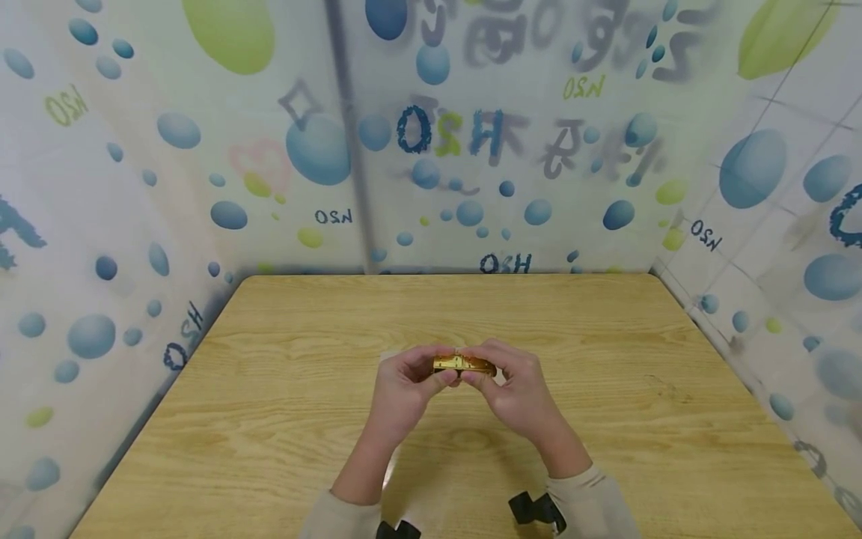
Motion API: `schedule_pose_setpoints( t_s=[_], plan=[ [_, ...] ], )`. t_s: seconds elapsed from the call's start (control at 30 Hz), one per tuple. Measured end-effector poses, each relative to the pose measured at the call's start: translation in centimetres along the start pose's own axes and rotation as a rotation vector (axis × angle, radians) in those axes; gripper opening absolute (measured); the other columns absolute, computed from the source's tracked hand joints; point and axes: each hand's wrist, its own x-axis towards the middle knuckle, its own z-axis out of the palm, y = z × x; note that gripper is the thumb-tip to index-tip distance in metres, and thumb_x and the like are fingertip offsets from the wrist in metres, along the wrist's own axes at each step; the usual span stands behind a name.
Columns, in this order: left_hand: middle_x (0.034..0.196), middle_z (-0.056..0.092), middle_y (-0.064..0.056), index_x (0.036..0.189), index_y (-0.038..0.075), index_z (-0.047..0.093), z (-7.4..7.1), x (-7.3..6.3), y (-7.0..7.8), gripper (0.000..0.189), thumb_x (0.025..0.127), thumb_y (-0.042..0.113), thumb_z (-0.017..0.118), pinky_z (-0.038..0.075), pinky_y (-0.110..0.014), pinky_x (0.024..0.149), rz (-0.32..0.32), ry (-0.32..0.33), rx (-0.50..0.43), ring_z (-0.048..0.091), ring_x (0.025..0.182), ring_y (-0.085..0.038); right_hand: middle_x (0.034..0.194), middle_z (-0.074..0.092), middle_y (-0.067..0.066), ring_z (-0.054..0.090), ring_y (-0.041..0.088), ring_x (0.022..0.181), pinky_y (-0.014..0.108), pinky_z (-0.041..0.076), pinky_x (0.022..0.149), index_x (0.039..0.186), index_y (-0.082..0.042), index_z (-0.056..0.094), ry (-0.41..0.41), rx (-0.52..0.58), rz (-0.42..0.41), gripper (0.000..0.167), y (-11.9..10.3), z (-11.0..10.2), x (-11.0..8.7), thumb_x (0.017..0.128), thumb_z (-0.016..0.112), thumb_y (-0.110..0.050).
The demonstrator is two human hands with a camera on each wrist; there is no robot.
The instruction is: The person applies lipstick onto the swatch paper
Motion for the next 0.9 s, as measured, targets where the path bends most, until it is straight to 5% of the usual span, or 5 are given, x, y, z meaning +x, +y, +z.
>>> schedule_pose_setpoints(
  t_s=[0.43, 0.7, 0.9],
  plan=[
    [0.11, 0.075, -0.031, 0.119, -0.008, 0.073, -0.4, -0.1, 0.5, 0.027, 0.093, -0.002, 0.077, 0.065, -0.027, 0.083, 0.031, 0.069, 0.031, 0.077, 0.083, -0.008, 0.093, 0.075, 0.007, 0.052, 0.009, 0.071, 0.018, 0.042, 0.057, 0.112, -0.003, 0.079, 0.087, -0.007, -0.043, 0.027, -0.2, 0.1, 0.2, 0.088, 0.08, 0.008],
    [0.096, 0.08, 0.007, 0.121, -0.007, 0.073, -0.9, 0.0, 0.5, 0.029, 0.093, 0.0, 0.079, 0.065, -0.028, 0.083, 0.035, 0.075, -0.007, 0.077, 0.082, -0.009, 0.096, 0.077, 0.01, 0.058, 0.011, 0.074, 0.019, 0.049, 0.062, 0.113, -0.003, 0.079, 0.095, 0.001, -0.066, 0.03, -0.3, -0.3, 0.3, 0.086, 0.08, 0.011],
    [0.092, 0.08, 0.011, 0.12, -0.008, 0.073, -1.2, 0.1, 0.6, 0.029, 0.092, -0.003, 0.078, 0.065, -0.026, 0.082, 0.03, 0.095, -0.009, 0.076, 0.081, -0.008, 0.095, 0.077, 0.01, 0.06, 0.01, 0.076, 0.019, 0.052, 0.066, 0.112, -0.003, 0.079, 0.095, 0.001, -0.05, 0.029, -0.6, -0.5, 0.4, 0.086, 0.08, 0.01]
  ],
)
